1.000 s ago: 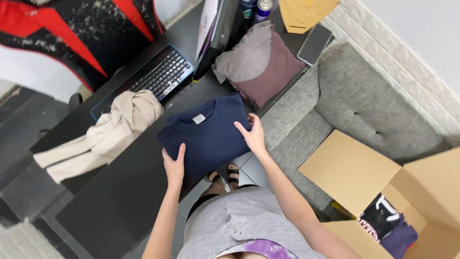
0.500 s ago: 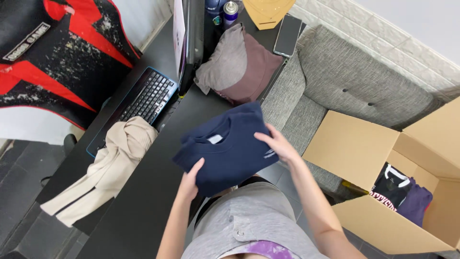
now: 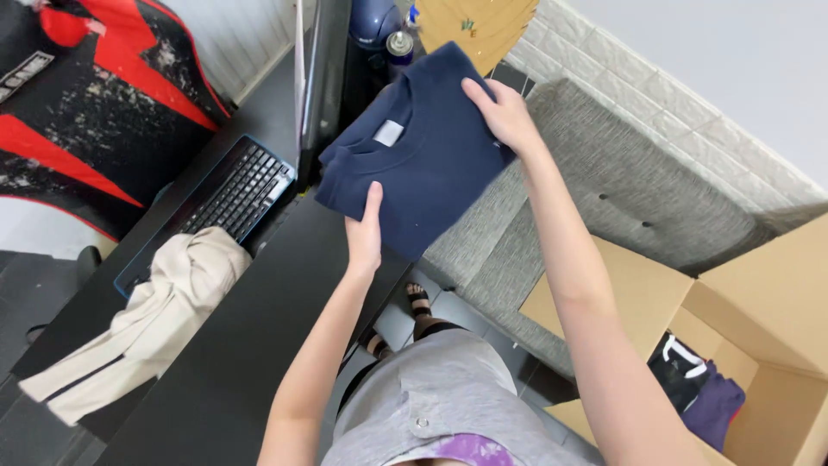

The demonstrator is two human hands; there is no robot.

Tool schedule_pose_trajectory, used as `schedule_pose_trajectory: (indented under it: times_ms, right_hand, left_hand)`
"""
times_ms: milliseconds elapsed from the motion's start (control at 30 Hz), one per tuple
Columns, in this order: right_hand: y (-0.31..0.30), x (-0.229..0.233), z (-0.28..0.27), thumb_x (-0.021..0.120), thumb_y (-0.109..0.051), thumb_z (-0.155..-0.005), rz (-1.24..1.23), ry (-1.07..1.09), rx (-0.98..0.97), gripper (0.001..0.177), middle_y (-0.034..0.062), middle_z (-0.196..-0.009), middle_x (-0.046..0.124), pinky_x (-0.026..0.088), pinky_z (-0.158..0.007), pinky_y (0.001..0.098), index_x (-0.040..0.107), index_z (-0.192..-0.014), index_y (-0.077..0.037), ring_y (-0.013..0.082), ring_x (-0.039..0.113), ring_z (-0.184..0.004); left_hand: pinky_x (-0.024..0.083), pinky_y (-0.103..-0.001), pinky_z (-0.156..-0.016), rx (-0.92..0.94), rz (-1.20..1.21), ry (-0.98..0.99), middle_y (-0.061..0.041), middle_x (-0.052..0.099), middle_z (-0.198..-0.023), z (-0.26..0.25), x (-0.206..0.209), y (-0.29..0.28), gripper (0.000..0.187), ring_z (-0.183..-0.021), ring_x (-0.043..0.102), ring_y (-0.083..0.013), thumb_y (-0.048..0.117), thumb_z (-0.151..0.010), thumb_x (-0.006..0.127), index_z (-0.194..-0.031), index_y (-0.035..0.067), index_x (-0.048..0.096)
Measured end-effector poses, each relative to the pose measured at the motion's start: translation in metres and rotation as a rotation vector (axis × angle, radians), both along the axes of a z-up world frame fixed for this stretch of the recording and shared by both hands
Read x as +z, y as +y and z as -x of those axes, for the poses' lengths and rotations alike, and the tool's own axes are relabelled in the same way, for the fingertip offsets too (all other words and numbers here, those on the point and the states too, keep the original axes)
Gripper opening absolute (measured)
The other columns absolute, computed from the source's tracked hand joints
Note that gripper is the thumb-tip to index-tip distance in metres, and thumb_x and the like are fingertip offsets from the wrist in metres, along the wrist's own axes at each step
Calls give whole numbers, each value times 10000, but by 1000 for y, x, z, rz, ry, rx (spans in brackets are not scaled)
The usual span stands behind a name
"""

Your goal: Folding various items of clothing on a desk and packing them into a cardboard box

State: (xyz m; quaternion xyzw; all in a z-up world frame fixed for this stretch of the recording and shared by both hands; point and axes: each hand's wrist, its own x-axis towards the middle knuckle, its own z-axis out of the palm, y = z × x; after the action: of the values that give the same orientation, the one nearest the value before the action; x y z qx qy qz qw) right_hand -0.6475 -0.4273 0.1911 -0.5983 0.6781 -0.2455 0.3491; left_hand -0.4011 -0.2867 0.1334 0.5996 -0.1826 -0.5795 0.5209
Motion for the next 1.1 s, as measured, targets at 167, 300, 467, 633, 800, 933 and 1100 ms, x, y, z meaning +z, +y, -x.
schedule_pose_trajectory:
  times_ms: [167, 300, 467, 633, 800, 933, 1100]
  right_hand:
    - [-57, -48, -1, 521, -675, -951, -52, -47, 97, 550, -33, -992, 716, 467, -820, 287, 702, -971, -156, 102, 639, -924]
    - [-88, -104, 0, 492, -694, -960, 28, -37, 211, 647, 47, -1113, 773, 488, -890, 324, 747, -1081, -112, 185, 707, -1047]
    - [-56, -100, -11, 585, -620, -1049, 301, 199, 188, 656, 236, -1248, 644, 438, -1061, 551, 562, -1366, -46, 408, 607, -1240]
    - [-15, -78, -34, 545, -535, -1098, 648, 384, 469, 684, 161, -1680, 338, 122, -1203, 704, 342, -1667, -214, 441, 231, -1554]
    - [-16, -110, -46, 447, -575, -1108, 544, 380, 596, 647, 108, -1740, 244, 3, -1207, 705, 340, -1670, -273, 371, 133, -1602]
    - [-22, -127, -49, 467, -595, -1087, 483, 408, 633, 691, 100, -1743, 236, 4, -1207, 719, 312, -1675, -270, 370, 136, -1601]
    - [-22, -141, -52, 462, -623, -1063, 502, 497, 609, 727, 72, -1753, 205, 5, -1207, 721, 283, -1680, -284, 366, 147, -1601]
  left_hand:
    - [434, -387, -1202, 51, -74, -104, -124, 476, -1599, 5, -40, -24, 961, -1450, 499, -261, 551, -815, 701, -1572, 48, 393]
    - [450, -415, -1180, -14, -77, -369, -152, 543, -1531, -7, -67, -27, 947, -1402, 538, -312, 642, -834, 654, -1516, 11, 471]
    - [383, -490, -1098, 232, 265, -874, -191, 447, -1394, -3, -80, -2, 796, -1234, 506, -328, 382, -952, 841, -1506, 58, 369]
    - [221, -597, -1207, 267, 666, -1455, -223, 485, -1464, 14, -73, -18, 678, -1395, 451, -439, 285, -851, 873, -1404, 59, 554]
    - [66, -596, -1264, -328, 498, -1466, -148, 338, -1698, 37, -69, -55, 750, -1594, 209, -377, 616, -1019, 557, -1622, 187, 432]
    - [73, -600, -1266, -350, 432, -1443, -119, 318, -1711, 35, -81, -59, 745, -1599, 200, -357, 621, -1014, 542, -1632, 226, 409]
    - [71, -587, -1273, -369, 411, -1462, -99, 298, -1721, 36, -90, -60, 766, -1606, 188, -340, 614, -989, 543, -1641, 246, 385]
